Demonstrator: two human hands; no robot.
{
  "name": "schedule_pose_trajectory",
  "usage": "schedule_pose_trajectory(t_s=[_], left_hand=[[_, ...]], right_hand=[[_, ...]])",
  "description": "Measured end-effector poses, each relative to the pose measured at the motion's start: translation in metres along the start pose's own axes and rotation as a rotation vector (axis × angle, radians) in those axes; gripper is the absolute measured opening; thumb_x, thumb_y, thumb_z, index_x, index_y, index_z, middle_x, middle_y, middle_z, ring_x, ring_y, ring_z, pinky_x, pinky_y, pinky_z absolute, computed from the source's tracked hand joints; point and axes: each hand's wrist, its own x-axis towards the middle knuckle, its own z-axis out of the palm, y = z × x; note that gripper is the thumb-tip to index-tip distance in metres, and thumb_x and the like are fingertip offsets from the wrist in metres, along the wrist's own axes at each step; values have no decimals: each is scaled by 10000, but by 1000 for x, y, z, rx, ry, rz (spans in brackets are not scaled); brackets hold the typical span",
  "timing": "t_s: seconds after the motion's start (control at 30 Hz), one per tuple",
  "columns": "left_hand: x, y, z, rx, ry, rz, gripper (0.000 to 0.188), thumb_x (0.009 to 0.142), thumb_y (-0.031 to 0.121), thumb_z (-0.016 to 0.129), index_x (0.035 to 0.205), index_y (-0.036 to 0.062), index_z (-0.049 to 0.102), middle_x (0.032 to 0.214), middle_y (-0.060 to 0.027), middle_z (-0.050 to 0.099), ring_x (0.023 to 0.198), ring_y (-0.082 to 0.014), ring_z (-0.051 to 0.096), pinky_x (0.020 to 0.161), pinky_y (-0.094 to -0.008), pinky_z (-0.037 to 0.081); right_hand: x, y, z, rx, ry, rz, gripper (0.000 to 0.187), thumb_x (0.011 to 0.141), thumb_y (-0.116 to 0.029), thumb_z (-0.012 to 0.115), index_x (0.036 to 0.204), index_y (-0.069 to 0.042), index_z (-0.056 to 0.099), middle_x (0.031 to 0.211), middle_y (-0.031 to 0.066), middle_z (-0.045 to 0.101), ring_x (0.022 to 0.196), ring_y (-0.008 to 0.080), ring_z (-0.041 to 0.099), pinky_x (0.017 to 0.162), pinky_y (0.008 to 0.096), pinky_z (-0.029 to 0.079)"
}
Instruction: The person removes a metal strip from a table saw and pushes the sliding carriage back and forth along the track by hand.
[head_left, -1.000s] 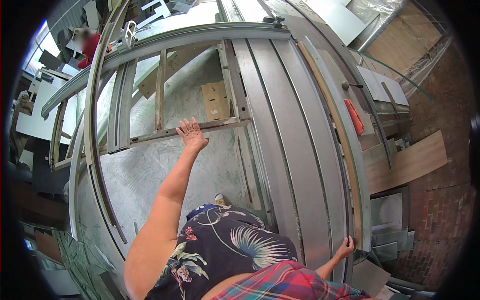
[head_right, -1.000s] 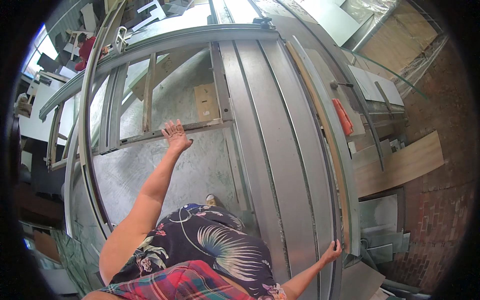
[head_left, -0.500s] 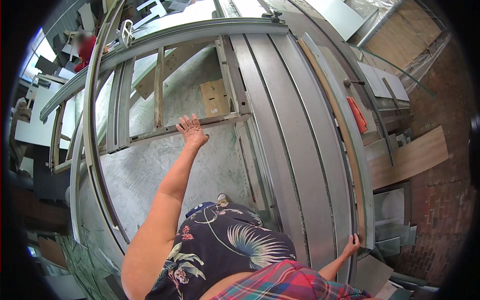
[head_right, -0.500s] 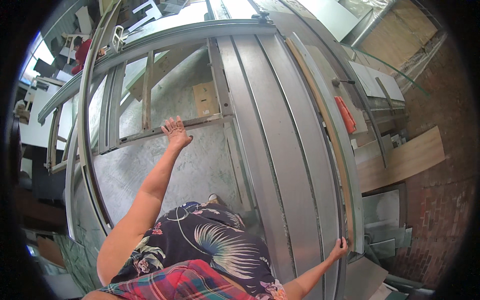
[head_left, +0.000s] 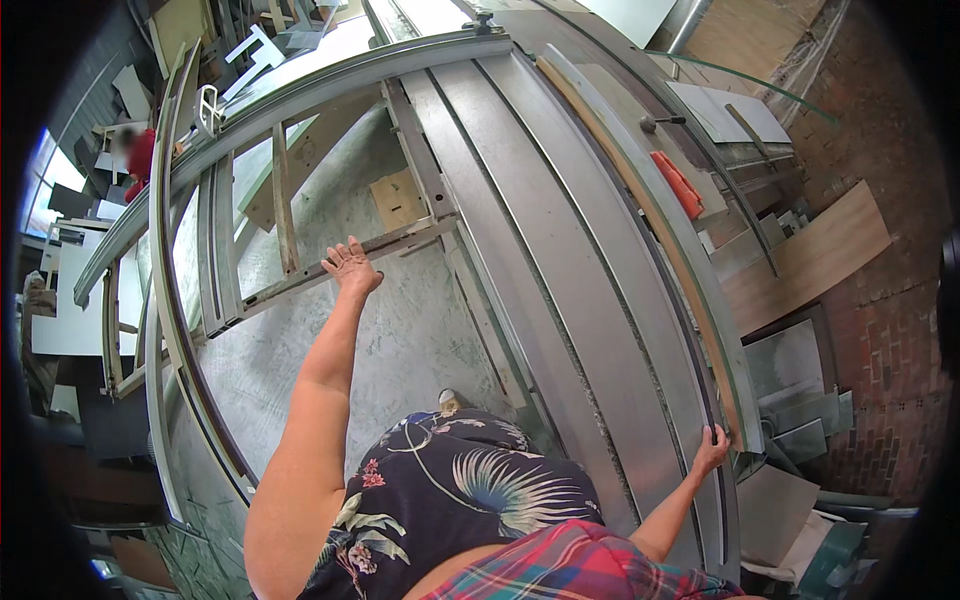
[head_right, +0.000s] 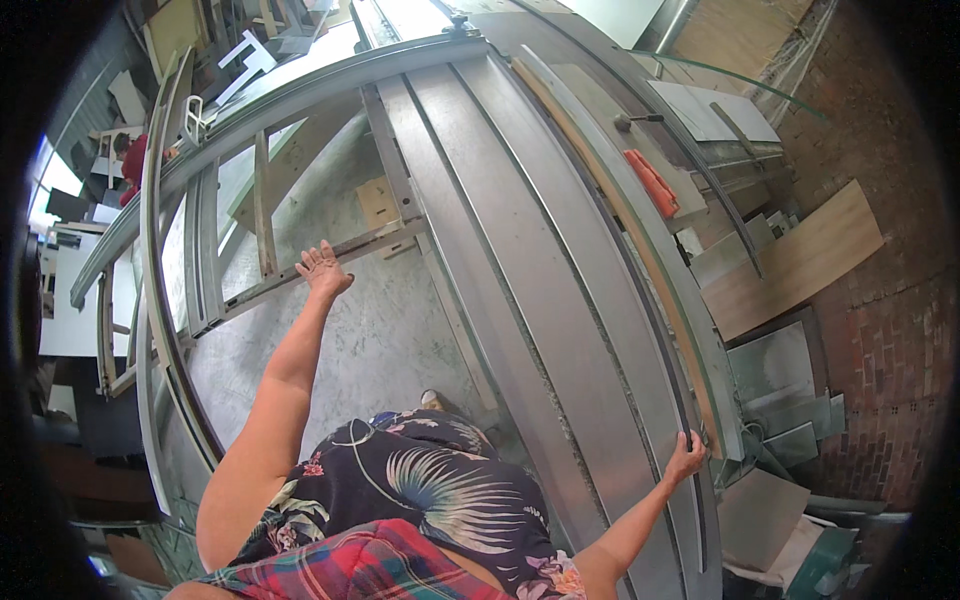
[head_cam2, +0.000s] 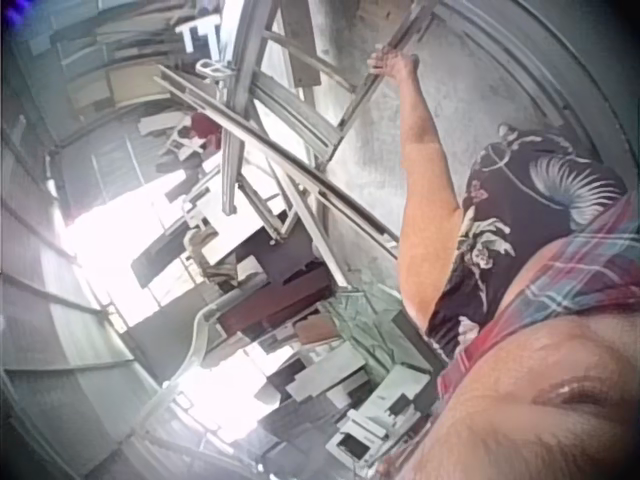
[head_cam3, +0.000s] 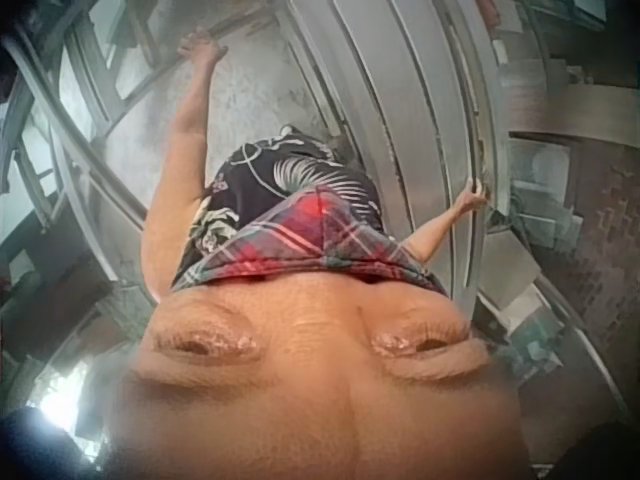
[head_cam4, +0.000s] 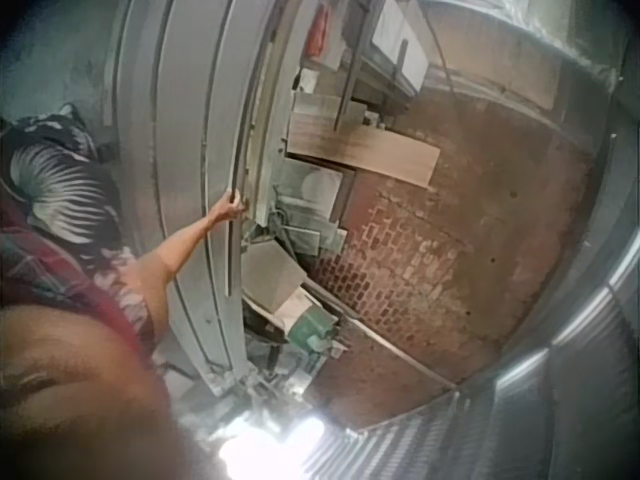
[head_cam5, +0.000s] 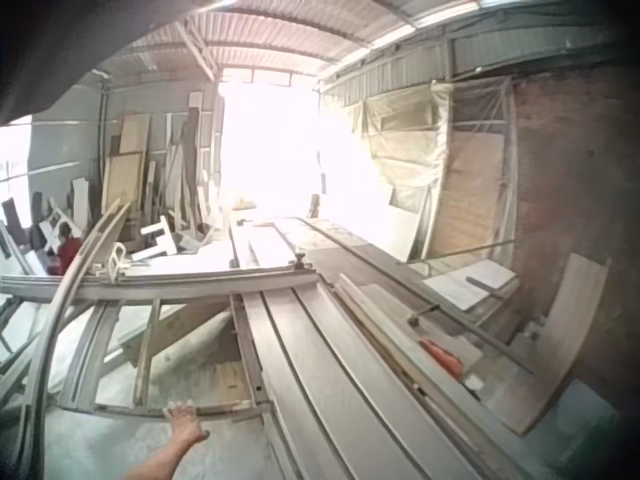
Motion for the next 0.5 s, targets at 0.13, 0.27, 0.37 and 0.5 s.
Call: schedule_pose_trajectory(t_s=[0.13,0.27,0.37,0.5], left_hand=[[0,1,-2,17,-11,5,1040,671,401,709,1442,71,94,1455,-229,205,1367,-428,101,1081,-595,71],[-4,2,-14,73,-25,11,966,664,361,710,1420,83,176,1429,-187,276,1347,-385,195,1078,-577,133],[-7,0,-23,108,-28,30,907,661,321,704,1400,99,227,1400,-154,331,1317,-343,272,1070,-566,173],[-10,-3,-26,91,1,56,826,654,274,693,1362,114,299,1341,-123,411,1271,-306,354,1057,-553,214]], right_hand=[[0,6,-3,-46,20,-53,290,773,-270,697,988,-76,678,977,133,620,918,307,578,812,403,453],[4,8,-4,-33,11,-94,294,768,-268,703,982,-68,678,960,126,626,929,303,578,824,405,450],[6,11,-6,-14,-21,-105,307,770,-260,702,998,-58,670,990,130,617,939,304,575,836,406,446],[8,13,-8,50,-44,-98,286,766,-265,697,982,-79,677,970,124,598,957,320,541,884,436,396]])
